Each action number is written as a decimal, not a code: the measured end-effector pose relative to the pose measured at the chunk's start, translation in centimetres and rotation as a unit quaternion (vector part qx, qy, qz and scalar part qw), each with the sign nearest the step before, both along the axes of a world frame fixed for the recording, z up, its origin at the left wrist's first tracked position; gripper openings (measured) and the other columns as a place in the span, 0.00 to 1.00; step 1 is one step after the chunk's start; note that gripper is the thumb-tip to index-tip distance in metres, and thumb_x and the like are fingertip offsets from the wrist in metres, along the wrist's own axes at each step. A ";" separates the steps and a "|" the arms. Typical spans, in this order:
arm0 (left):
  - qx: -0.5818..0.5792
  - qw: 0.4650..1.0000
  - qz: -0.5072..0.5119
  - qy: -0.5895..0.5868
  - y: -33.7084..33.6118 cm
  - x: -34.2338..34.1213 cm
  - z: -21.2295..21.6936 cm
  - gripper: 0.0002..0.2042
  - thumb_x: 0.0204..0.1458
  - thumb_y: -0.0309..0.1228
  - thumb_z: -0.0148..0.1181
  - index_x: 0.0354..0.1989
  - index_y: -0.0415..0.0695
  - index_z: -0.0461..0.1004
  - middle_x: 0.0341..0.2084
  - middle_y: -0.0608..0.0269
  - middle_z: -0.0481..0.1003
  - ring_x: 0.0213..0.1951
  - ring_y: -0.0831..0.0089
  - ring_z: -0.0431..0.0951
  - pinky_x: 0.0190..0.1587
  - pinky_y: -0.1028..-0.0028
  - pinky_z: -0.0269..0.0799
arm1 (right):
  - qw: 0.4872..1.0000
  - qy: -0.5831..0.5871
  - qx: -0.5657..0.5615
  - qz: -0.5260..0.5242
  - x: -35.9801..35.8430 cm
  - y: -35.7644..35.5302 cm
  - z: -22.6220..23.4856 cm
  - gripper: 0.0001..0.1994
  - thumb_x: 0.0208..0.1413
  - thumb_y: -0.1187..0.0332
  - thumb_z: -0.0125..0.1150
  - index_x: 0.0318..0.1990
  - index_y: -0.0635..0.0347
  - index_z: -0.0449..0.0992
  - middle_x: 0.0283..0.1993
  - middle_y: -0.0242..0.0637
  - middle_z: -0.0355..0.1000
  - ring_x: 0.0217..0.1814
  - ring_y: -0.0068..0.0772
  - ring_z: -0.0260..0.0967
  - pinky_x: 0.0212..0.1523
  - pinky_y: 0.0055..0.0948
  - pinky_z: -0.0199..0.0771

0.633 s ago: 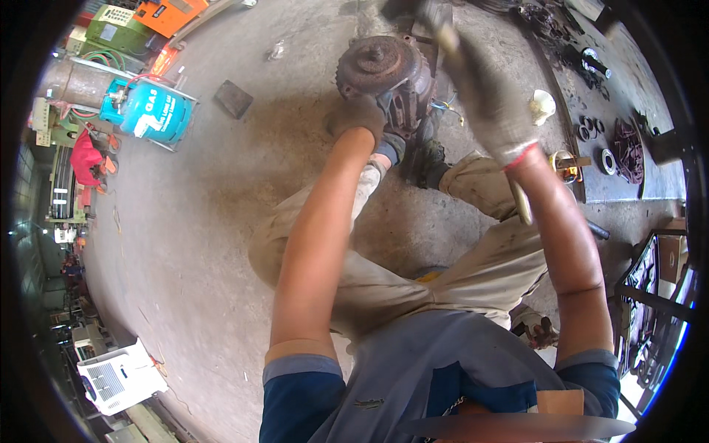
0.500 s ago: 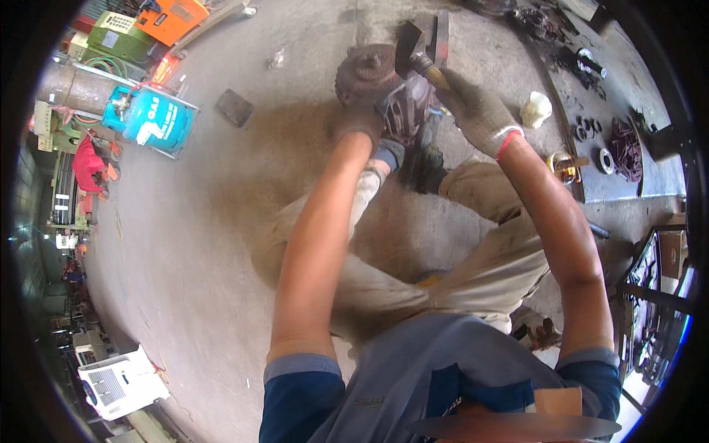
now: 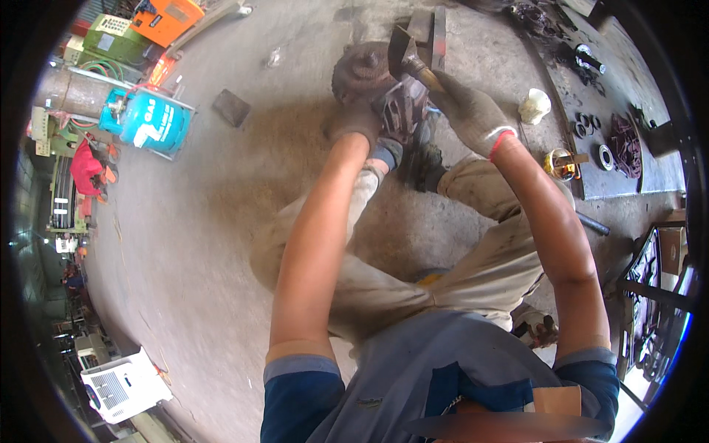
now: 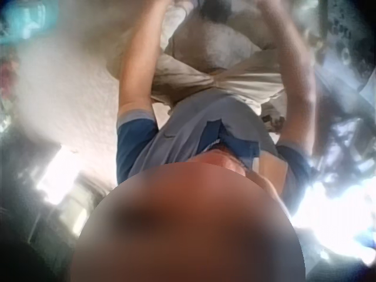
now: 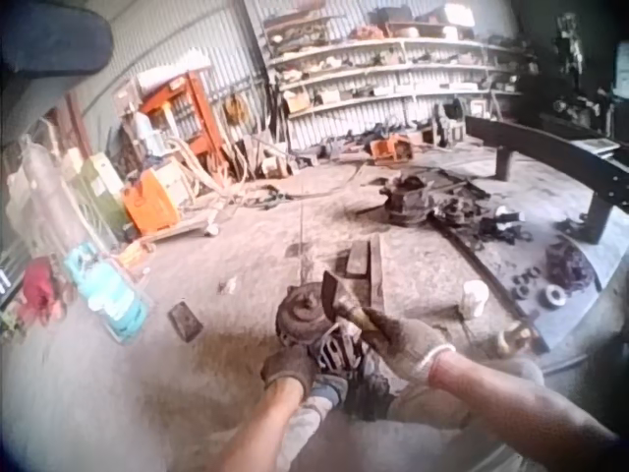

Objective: The person sits on the floor and uses a hammer and chisel to chip away rust and debris from a motor housing. They repeatedly reposition the motor and strike different areas to clean the surface.

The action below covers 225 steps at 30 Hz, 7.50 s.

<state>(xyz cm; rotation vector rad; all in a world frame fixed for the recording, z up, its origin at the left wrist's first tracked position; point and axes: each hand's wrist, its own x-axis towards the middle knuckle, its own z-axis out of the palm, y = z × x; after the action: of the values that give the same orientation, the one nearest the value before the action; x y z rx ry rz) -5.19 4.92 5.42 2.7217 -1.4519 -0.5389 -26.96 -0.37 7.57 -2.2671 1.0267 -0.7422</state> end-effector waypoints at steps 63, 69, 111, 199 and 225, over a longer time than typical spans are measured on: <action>-0.312 0.935 0.169 -0.007 -10.5 7.0 -6.2 0.26 0.65 0.53 0.45 0.40 0.44 0.81 0.45 0.50 0.79 0.50 0.48 0.79 0.52 0.50 0.75 | 0.994 0.042 0.094 -0.043 1.9 -0.8 4.9 0.26 0.68 0.60 0.58 0.70 0.52 0.66 0.50 0.48 0.77 0.47 0.30 0.77 0.49 0.31 0.75; -0.326 0.932 0.159 -0.007 -10.4 7.2 -6.4 0.27 0.66 0.54 0.44 0.39 0.42 0.81 0.43 0.48 0.80 0.48 0.47 0.80 0.51 0.50 0.75 | 0.992 -0.121 -0.018 -0.007 1.5 -0.1 6.8 0.25 0.70 0.65 0.54 0.73 0.53 0.63 0.49 0.36 0.76 0.38 0.21 0.71 0.42 0.23 0.74; -0.298 0.940 0.167 0.007 -10.5 6.9 -6.4 0.25 0.64 0.54 0.46 0.40 0.44 0.81 0.47 0.49 0.79 0.50 0.46 0.80 0.51 0.48 0.75 | 0.996 -0.090 -0.026 0.008 0.7 -1.0 4.3 0.23 0.68 0.60 0.57 0.67 0.56 0.68 0.48 0.57 0.78 0.53 0.53 0.79 0.51 0.40 0.77; -0.447 0.874 0.185 0.051 -12.6 7.0 -9.8 0.12 0.58 0.38 0.56 0.36 0.42 0.77 0.41 0.44 0.76 0.47 0.44 0.77 0.49 0.50 0.72 | 0.974 0.082 0.197 0.080 -2.1 -5.6 -7.8 0.25 0.72 0.69 0.46 0.72 0.70 0.58 0.74 0.50 0.60 0.78 0.41 0.54 0.74 0.34 0.52; -0.380 0.890 0.218 0.126 -10.7 6.8 -7.5 0.12 0.59 0.37 0.56 0.44 0.43 0.75 0.45 0.41 0.75 0.49 0.40 0.76 0.51 0.49 0.74 | 0.973 0.002 0.217 0.081 -2.8 -7.4 -11.5 0.23 0.73 0.65 0.47 0.70 0.68 0.62 0.66 0.45 0.64 0.66 0.36 0.59 0.64 0.31 0.56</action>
<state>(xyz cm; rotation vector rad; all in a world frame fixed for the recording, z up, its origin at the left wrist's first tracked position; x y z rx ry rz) 1.63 -5.79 -2.03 2.1223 -0.7186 -0.2131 -29.73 -7.72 -3.93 -1.9420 0.8892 -0.3974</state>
